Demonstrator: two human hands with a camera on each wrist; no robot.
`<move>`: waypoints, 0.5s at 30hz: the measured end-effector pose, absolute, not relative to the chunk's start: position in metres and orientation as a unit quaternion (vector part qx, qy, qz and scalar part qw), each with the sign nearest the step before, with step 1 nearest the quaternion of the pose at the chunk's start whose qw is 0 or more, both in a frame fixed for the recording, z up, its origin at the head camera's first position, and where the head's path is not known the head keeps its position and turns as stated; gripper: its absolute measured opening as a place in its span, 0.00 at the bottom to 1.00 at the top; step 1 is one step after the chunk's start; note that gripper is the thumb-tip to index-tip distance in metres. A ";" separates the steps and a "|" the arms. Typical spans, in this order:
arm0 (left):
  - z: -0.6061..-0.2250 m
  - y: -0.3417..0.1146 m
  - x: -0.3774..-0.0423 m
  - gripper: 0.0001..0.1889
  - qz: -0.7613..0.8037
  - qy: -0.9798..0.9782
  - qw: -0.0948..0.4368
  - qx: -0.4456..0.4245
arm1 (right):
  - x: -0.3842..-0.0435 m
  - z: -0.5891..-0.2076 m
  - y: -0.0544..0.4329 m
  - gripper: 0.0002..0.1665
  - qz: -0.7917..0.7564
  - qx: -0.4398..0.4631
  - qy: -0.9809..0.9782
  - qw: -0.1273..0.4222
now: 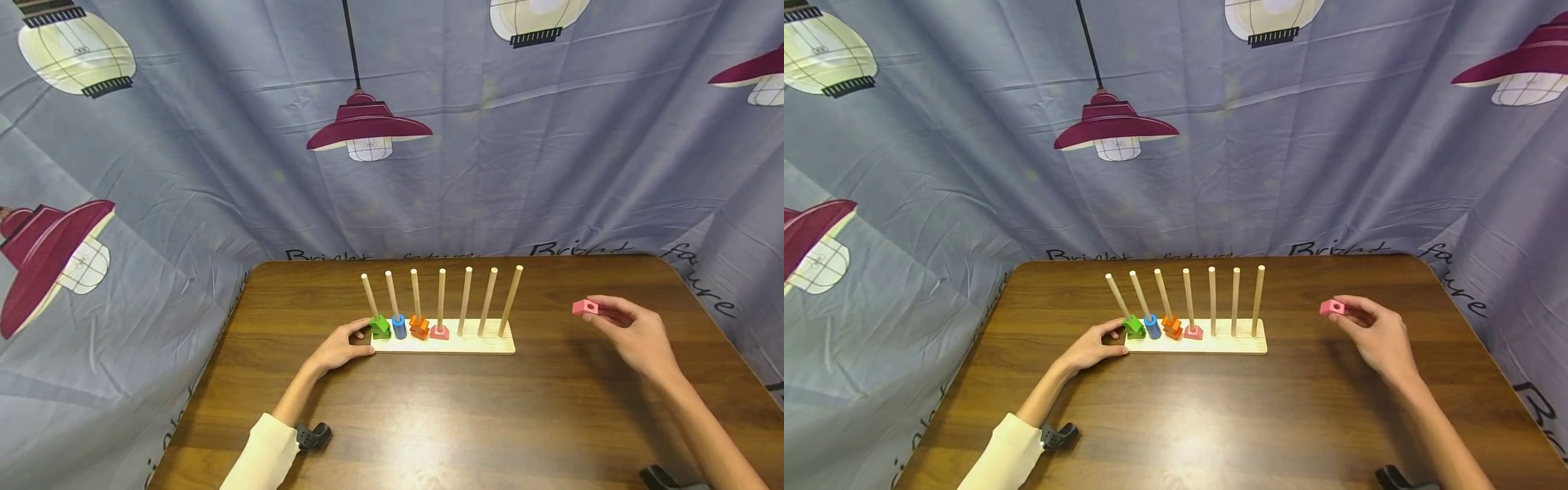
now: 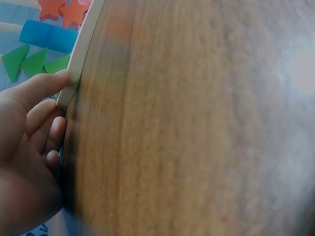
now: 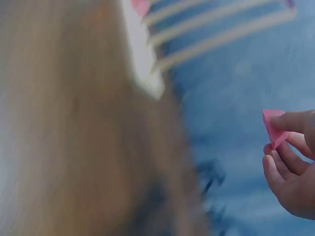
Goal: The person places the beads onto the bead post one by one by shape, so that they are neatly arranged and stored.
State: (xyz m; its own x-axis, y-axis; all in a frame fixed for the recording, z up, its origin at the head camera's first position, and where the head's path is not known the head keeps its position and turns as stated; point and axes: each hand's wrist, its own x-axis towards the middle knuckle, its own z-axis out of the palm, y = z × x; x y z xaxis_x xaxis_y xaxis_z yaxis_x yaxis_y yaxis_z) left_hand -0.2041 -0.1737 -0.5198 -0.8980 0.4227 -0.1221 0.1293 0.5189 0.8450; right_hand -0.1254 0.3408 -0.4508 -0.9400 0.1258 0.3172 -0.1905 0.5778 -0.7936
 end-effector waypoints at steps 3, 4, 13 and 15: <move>-0.520 -0.174 -0.204 0.36 0.461 0.857 0.157 0.166 | -0.128 -0.422 0.312 0.20 0.511 0.046 -0.838 0.184; -0.520 -0.175 -0.204 0.36 0.460 0.858 0.156 0.167 | -0.129 -0.414 0.302 0.21 0.526 0.052 -0.828 0.190; -0.521 -0.174 -0.204 0.36 0.457 0.860 0.150 0.172 | -0.137 -0.350 0.217 0.18 0.591 0.141 -0.761 0.226; -0.521 -0.174 -0.204 0.36 0.458 0.859 0.151 0.170 | -0.142 -0.344 0.200 0.18 0.598 0.163 -0.754 0.219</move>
State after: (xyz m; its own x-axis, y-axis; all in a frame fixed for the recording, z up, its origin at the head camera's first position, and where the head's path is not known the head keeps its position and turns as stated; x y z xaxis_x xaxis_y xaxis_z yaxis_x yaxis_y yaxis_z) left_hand -0.2042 -0.1743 -0.5215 -0.8964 0.4309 -0.1038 0.1542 0.5229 0.8383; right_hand -0.1416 0.2003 -0.3437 -0.8506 0.0162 0.5256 -0.5081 0.2324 -0.8294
